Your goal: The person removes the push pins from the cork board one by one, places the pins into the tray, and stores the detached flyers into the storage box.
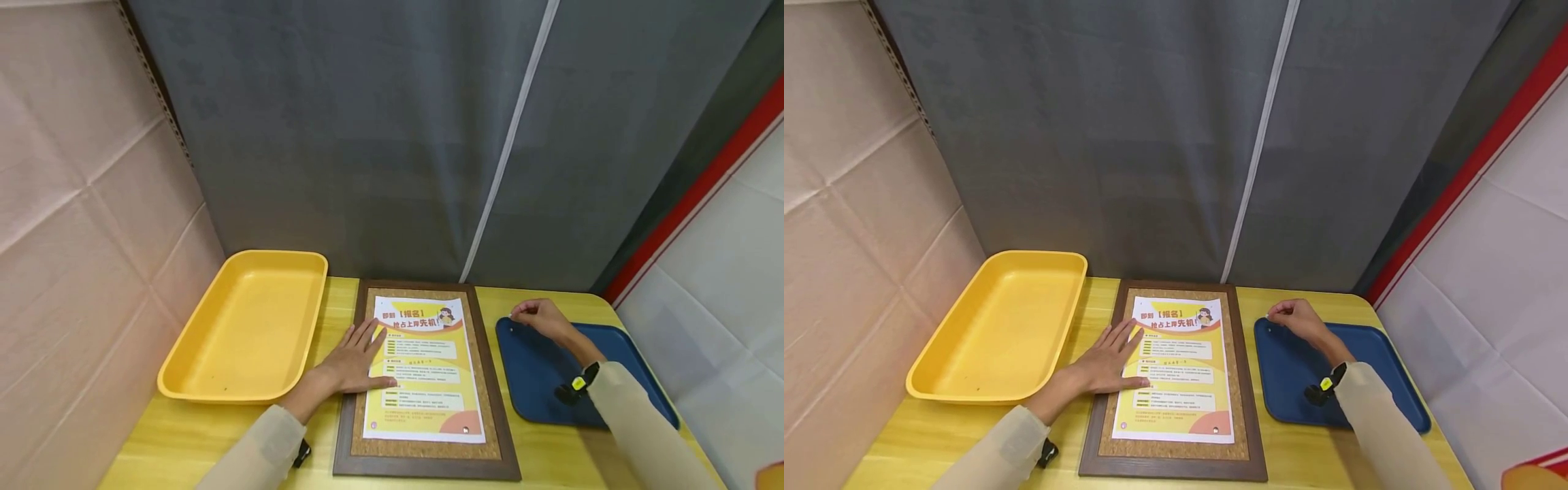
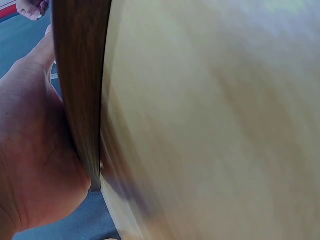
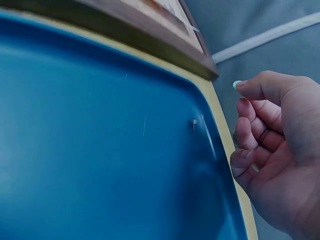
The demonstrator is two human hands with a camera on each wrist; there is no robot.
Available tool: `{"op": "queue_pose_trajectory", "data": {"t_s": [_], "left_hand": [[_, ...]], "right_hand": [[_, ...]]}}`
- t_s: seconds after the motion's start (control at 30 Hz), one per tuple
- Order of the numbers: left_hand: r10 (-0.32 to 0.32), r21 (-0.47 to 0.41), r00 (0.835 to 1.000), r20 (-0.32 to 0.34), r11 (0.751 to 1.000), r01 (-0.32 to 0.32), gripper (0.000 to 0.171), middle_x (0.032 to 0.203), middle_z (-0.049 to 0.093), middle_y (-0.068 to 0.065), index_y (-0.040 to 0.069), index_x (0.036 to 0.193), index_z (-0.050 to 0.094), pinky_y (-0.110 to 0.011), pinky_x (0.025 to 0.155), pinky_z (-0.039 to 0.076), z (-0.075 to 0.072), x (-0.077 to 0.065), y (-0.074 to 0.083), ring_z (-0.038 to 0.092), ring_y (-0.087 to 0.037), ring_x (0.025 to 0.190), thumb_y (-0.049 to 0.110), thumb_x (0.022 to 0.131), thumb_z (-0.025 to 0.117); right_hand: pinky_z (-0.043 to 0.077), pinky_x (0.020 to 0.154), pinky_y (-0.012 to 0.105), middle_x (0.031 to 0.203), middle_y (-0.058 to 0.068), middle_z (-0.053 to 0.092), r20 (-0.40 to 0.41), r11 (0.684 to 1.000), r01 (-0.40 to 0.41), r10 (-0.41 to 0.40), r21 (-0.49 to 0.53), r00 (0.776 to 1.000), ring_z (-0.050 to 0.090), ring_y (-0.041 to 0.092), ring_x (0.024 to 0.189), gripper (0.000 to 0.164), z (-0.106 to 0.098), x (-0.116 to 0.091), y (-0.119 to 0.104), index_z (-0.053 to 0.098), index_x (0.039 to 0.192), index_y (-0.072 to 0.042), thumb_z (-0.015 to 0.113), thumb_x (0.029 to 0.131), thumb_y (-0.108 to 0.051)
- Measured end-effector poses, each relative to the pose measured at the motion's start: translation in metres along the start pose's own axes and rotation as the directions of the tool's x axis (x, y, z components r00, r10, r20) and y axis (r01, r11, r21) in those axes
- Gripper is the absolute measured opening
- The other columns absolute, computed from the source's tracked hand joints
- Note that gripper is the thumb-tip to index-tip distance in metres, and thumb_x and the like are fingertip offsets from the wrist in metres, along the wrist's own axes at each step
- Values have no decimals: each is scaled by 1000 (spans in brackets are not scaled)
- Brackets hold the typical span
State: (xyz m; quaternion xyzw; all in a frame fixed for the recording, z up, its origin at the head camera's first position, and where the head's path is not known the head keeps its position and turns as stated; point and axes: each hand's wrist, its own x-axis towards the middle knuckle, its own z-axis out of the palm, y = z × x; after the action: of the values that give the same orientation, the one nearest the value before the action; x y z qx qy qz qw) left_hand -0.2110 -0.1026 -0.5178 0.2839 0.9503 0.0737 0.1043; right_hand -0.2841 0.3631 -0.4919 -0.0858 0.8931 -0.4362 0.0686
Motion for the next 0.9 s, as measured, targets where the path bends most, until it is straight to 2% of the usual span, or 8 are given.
{"op": "queue_pose_trajectory", "data": {"t_s": [0.2,0.5,0.9], "left_hand": [[-6,30,1000,5,1000,6,112,178,1,-16,11,172,10,-56,132,6,0,0,0,1,-34,165,85,95,44],[5,5,1000,-3,1000,-5,105,178,3,-19,8,171,14,-56,132,9,1,-1,0,3,-37,165,78,99,46],[13,-1,1000,-16,1000,-13,90,178,-2,-17,10,171,11,-56,132,4,10,5,-6,-2,-35,165,68,107,37]], "right_hand": [[51,69,30,96,15,72,-20,999,-13,12,-29,1000,61,22,81,19,-6,-9,10,75,107,7,70,103,-12],[52,71,26,95,12,72,-24,995,-60,58,-77,998,61,19,82,17,-8,-18,27,76,105,3,69,104,-12],[51,72,25,93,9,73,-20,988,-22,19,-153,1000,60,17,82,12,-5,-20,31,76,100,2,70,102,-8]]}}
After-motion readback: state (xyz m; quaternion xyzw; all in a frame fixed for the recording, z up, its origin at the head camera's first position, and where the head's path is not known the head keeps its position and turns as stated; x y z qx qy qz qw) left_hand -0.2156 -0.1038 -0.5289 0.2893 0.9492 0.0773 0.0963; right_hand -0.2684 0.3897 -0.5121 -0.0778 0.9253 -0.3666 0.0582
